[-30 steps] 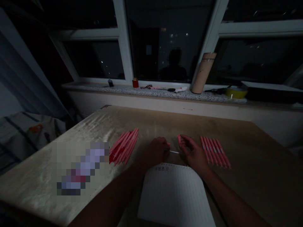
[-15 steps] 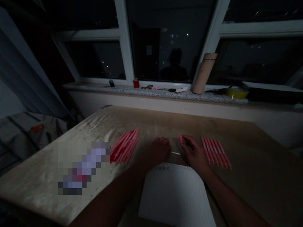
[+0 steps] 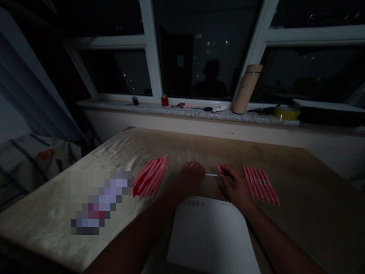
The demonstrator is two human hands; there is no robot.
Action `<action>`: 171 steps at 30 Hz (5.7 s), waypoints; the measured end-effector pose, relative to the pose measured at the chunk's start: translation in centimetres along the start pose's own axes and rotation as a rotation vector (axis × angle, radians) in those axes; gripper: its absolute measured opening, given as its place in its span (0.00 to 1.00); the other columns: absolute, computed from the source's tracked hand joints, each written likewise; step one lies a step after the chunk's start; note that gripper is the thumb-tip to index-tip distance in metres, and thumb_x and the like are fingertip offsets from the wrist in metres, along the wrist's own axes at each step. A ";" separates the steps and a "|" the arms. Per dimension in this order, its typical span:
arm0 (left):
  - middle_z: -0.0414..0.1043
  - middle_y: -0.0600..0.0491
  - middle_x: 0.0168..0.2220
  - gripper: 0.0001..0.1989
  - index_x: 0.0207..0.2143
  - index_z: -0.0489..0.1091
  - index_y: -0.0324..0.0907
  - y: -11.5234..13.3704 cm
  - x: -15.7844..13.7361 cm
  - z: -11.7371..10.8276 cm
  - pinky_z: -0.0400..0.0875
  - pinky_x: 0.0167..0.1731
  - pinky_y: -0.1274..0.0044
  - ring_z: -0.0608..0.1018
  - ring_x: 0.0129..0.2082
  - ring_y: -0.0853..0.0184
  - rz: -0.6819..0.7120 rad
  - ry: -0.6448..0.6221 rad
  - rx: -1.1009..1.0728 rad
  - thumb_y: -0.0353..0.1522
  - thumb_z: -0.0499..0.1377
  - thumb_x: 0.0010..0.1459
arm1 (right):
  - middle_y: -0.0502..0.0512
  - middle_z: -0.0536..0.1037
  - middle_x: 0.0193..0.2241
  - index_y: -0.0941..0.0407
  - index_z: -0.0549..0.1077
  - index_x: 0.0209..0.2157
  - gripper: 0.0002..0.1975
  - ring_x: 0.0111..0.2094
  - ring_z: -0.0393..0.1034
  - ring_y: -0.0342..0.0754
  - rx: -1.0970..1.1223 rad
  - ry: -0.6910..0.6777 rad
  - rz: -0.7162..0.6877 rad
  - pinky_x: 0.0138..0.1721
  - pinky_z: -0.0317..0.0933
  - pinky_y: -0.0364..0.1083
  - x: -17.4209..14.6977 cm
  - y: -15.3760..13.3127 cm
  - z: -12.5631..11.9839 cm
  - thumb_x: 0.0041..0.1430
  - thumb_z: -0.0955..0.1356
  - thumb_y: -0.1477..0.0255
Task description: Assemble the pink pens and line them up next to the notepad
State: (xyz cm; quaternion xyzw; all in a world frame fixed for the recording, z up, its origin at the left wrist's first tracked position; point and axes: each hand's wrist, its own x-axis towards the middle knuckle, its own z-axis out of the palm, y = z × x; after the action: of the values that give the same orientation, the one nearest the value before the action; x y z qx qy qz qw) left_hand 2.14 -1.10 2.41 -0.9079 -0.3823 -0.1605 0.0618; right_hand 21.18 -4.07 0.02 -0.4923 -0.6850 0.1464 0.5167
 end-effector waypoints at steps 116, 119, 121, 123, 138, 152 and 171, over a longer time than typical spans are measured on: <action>0.72 0.54 0.27 0.13 0.29 0.70 0.38 -0.8 -1.3 -0.5 0.63 0.30 0.81 0.72 0.28 0.71 -0.325 0.147 -0.741 0.39 0.56 0.54 | 0.52 0.71 0.28 0.56 0.70 0.29 0.06 0.31 0.66 0.46 -0.152 -0.284 -0.008 0.33 0.58 0.44 -0.4 -0.5 -0.6 0.54 0.62 0.74; 0.73 0.53 0.27 0.14 0.29 0.70 0.38 -0.8 -1.2 -0.6 0.63 0.30 0.80 0.72 0.28 0.71 -0.320 0.135 -0.725 0.40 0.56 0.54 | 0.52 0.71 0.28 0.55 0.70 0.29 0.06 0.30 0.66 0.46 -0.156 -0.289 -0.001 0.32 0.58 0.44 -0.5 -0.3 -0.5 0.54 0.62 0.74; 0.73 0.53 0.28 0.14 0.29 0.70 0.38 -0.7 -1.2 -0.6 0.64 0.30 0.80 0.72 0.28 0.71 -0.320 0.125 -0.718 0.41 0.55 0.55 | 0.52 0.71 0.28 0.55 0.70 0.29 0.06 0.30 0.66 0.46 -0.154 -0.291 -0.003 0.32 0.58 0.44 -0.4 -0.4 -0.5 0.54 0.62 0.74; 0.73 0.53 0.28 0.14 0.29 0.70 0.38 -0.6 -1.2 -0.6 0.64 0.30 0.80 0.72 0.28 0.71 -0.320 0.112 -0.722 0.41 0.55 0.55 | 0.52 0.71 0.28 0.55 0.70 0.29 0.06 0.30 0.65 0.46 -0.154 -0.297 -0.004 0.32 0.58 0.44 -0.4 -0.4 -0.5 0.54 0.62 0.74; 0.74 0.51 0.33 0.11 0.34 0.71 0.38 -0.3 -1.3 0.2 0.66 0.34 0.79 0.73 0.32 0.69 -0.288 0.080 -0.781 0.37 0.56 0.54 | 0.54 0.71 0.31 0.55 0.72 0.34 0.08 0.32 0.67 0.46 -0.178 -0.368 -0.075 0.35 0.60 0.44 -0.3 -1.3 -0.8 0.57 0.62 0.74; 0.74 0.53 0.34 0.08 0.36 0.71 0.40 -0.3 -1.4 0.3 0.67 0.36 0.79 0.74 0.33 0.70 -0.267 0.085 -0.805 0.32 0.56 0.53 | 0.53 0.73 0.29 0.55 0.73 0.33 0.07 0.30 0.67 0.45 -0.189 -0.351 -0.077 0.33 0.60 0.44 -0.3 -1.1 -0.8 0.57 0.62 0.73; 0.70 0.48 0.34 0.14 0.33 0.72 0.39 -3.4 -1.0 1.9 0.60 0.41 0.71 0.70 0.38 0.63 -0.205 -0.005 -0.305 0.38 0.52 0.58 | 0.55 0.75 0.31 0.55 0.74 0.34 0.10 0.32 0.69 0.48 -0.244 -0.282 -0.004 0.36 0.60 0.45 -0.2 -0.6 -0.7 0.58 0.61 0.71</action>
State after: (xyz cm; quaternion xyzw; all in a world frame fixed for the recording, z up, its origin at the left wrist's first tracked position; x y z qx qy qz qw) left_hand -0.47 1.01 0.22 -0.8636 -0.4441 -0.2196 -0.0941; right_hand 21.42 -4.75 0.65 -0.5245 -0.7645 0.1286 0.3520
